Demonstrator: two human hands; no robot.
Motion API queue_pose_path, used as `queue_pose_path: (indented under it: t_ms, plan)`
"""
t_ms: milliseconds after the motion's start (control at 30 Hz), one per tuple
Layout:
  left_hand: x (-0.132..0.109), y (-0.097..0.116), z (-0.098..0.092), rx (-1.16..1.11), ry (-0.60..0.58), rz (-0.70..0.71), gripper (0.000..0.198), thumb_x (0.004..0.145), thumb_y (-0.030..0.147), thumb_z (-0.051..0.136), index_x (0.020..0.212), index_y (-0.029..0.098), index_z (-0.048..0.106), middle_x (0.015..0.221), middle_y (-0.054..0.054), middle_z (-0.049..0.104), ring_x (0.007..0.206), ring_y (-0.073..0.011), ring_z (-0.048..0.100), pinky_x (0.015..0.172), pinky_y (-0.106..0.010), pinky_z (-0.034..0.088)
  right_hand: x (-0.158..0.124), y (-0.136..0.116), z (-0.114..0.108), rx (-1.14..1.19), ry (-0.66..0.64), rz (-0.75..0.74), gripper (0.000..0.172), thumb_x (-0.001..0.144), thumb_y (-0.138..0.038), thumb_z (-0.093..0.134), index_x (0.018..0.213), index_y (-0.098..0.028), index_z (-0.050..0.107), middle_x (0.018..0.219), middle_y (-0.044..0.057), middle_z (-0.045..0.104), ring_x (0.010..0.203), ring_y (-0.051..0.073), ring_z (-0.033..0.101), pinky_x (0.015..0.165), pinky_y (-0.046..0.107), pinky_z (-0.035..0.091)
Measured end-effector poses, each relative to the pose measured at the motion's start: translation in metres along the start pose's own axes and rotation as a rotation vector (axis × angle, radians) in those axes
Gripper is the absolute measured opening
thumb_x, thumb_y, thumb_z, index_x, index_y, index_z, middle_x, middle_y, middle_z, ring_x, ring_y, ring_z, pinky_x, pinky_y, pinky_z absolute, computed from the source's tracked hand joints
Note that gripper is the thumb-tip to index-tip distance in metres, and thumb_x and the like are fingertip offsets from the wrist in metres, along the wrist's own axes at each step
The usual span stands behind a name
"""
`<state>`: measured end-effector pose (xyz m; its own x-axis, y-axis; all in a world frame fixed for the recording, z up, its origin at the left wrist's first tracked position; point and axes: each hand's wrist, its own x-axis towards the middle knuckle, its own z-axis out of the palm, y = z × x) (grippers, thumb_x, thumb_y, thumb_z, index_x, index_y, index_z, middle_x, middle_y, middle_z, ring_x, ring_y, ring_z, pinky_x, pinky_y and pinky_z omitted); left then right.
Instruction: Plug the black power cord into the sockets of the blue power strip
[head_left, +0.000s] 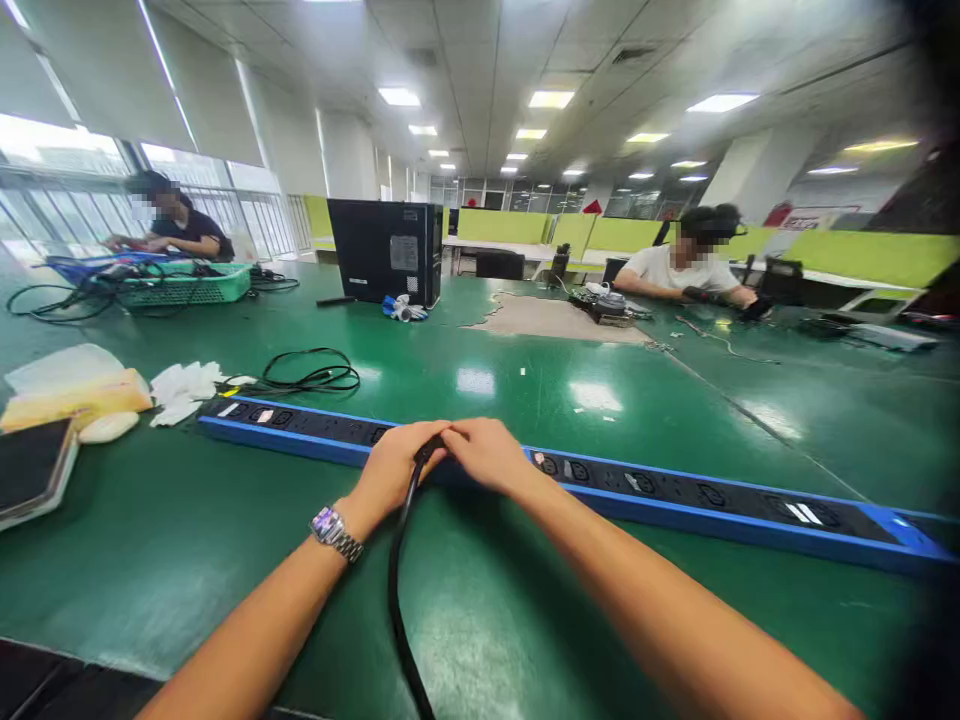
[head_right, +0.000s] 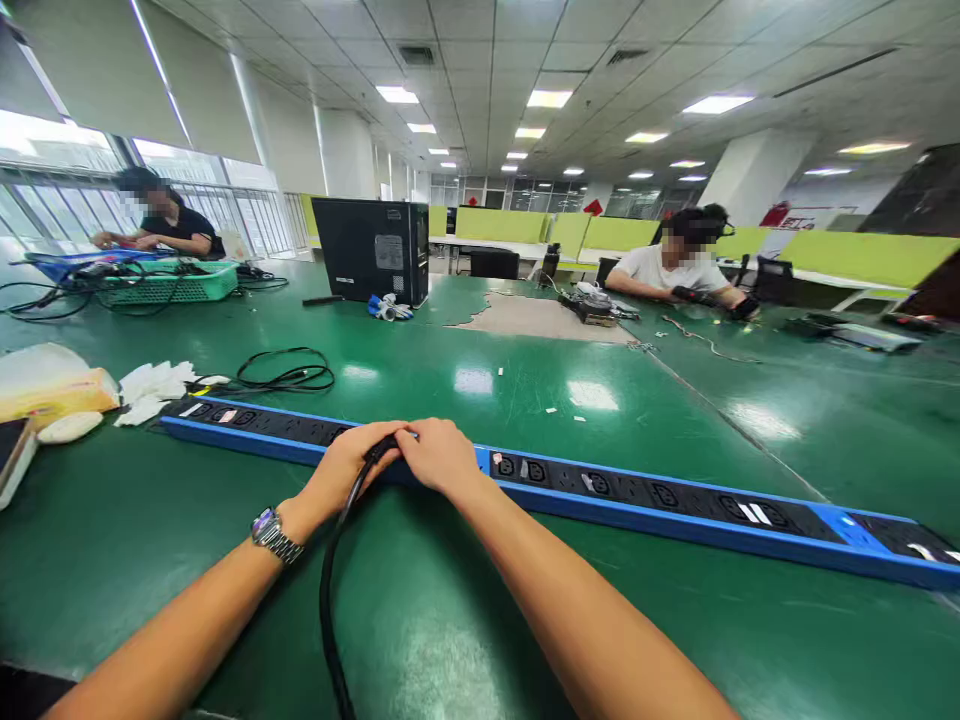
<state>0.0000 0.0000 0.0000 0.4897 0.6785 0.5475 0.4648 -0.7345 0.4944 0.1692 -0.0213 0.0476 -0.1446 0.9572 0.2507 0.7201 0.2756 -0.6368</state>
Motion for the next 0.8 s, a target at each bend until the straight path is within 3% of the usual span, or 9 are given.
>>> queue_pose_path:
  t_ms: [100, 200, 267, 367, 500, 600, 667, 733, 800]
  plan:
    - [0.002, 0.017, -0.004, -0.070, 0.117, -0.067, 0.037, 0.090, 0.032, 0.062, 0.125, 0.020, 0.057, 0.112, -0.009, 0.073, 0.098, -0.0220, 0.070, 0.089, -0.036, 0.054, -0.026, 0.040, -0.038, 0.037, 0.283, 0.119, 0.043, 0.089, -0.045, 0.039, 0.087, -0.020, 0.074, 0.085, 0.005, 0.074, 0.078, 0.020, 0.063, 0.070, 0.030, 0.043]
    - [0.017, 0.044, 0.016, -0.122, 0.157, -0.079, 0.031, 0.087, 0.031, 0.067, 0.116, 0.021, 0.063, 0.104, -0.006, 0.075, 0.089, -0.0193, 0.071, 0.082, -0.030, 0.055, -0.061, 0.093, -0.069, -0.058, 0.587, 0.267, 0.044, 0.083, -0.052, 0.045, 0.090, -0.018, 0.073, 0.095, 0.009, 0.074, 0.088, 0.024, 0.064, 0.081, 0.035, 0.045]
    - [0.030, 0.062, 0.039, -0.103, 0.094, -0.058, 0.026, 0.084, 0.026, 0.071, 0.109, 0.021, 0.068, 0.102, -0.004, 0.076, 0.089, -0.0191, 0.072, 0.083, -0.029, 0.055, -0.082, 0.125, -0.082, -0.129, 0.684, 0.344, 0.045, 0.081, -0.053, 0.045, 0.086, -0.018, 0.073, 0.094, 0.012, 0.074, 0.088, 0.026, 0.065, 0.083, 0.039, 0.045]
    - [0.043, 0.077, 0.070, -0.047, 0.035, -0.076, 0.027, 0.082, 0.019, 0.072, 0.109, 0.020, 0.070, 0.104, -0.007, 0.076, 0.093, -0.0226, 0.072, 0.086, -0.035, 0.055, -0.102, 0.149, -0.086, -0.192, 0.656, 0.275, 0.043, 0.084, -0.052, 0.045, 0.086, -0.019, 0.072, 0.096, 0.011, 0.074, 0.091, 0.026, 0.064, 0.086, 0.039, 0.045]
    - [0.042, 0.080, 0.078, 0.013, -0.037, -0.027, 0.033, 0.084, 0.015, 0.065, 0.117, 0.019, 0.067, 0.115, -0.009, 0.073, 0.107, -0.0260, 0.067, 0.098, -0.043, 0.050, -0.103, 0.133, -0.078, -0.186, 0.628, 0.235, 0.043, 0.086, -0.051, 0.044, 0.088, -0.020, 0.072, 0.098, 0.011, 0.074, 0.094, 0.026, 0.063, 0.088, 0.040, 0.044]
    - [0.034, 0.081, 0.070, 0.178, -0.108, -0.009, 0.074, 0.077, 0.028, 0.076, 0.143, 0.018, 0.043, 0.138, -0.014, 0.059, 0.128, -0.0317, 0.054, 0.111, -0.054, 0.036, -0.089, 0.096, -0.064, -0.067, 0.524, 0.281, 0.048, 0.086, -0.056, 0.046, 0.106, -0.019, 0.070, 0.091, 0.009, 0.074, 0.086, 0.023, 0.065, 0.081, 0.036, 0.046]
    - [0.028, 0.080, 0.066, 0.314, -0.099, -0.066, 0.102, 0.070, 0.037, 0.081, 0.152, 0.015, 0.024, 0.147, -0.018, 0.049, 0.136, -0.0365, 0.044, 0.113, -0.059, 0.029, -0.074, 0.066, -0.056, -0.048, 0.319, 0.386, 0.050, 0.083, -0.055, 0.052, 0.114, -0.020, 0.067, 0.079, 0.006, 0.073, 0.073, 0.022, 0.064, 0.070, 0.032, 0.046]
    - [0.024, 0.079, 0.064, 0.408, -0.103, -0.113, 0.101, 0.072, 0.037, 0.079, 0.152, 0.016, 0.022, 0.146, -0.018, 0.050, 0.135, -0.0367, 0.044, 0.113, -0.058, 0.030, -0.059, 0.042, -0.057, -0.092, 0.164, 0.407, 0.036, 0.078, -0.046, 0.059, 0.095, -0.018, 0.073, 0.078, 0.008, 0.073, 0.073, 0.022, 0.064, 0.067, 0.031, 0.044]
    - [0.021, 0.077, 0.065, 0.458, -0.143, -0.111, 0.090, 0.075, 0.035, 0.076, 0.150, 0.018, 0.029, 0.142, -0.015, 0.055, 0.132, -0.0349, 0.048, 0.111, -0.055, 0.033, -0.054, 0.033, -0.072, -0.031, 0.124, 0.369, 0.026, 0.077, -0.036, 0.057, 0.082, -0.017, 0.074, 0.075, 0.007, 0.071, 0.070, 0.019, 0.062, 0.064, 0.028, 0.042]
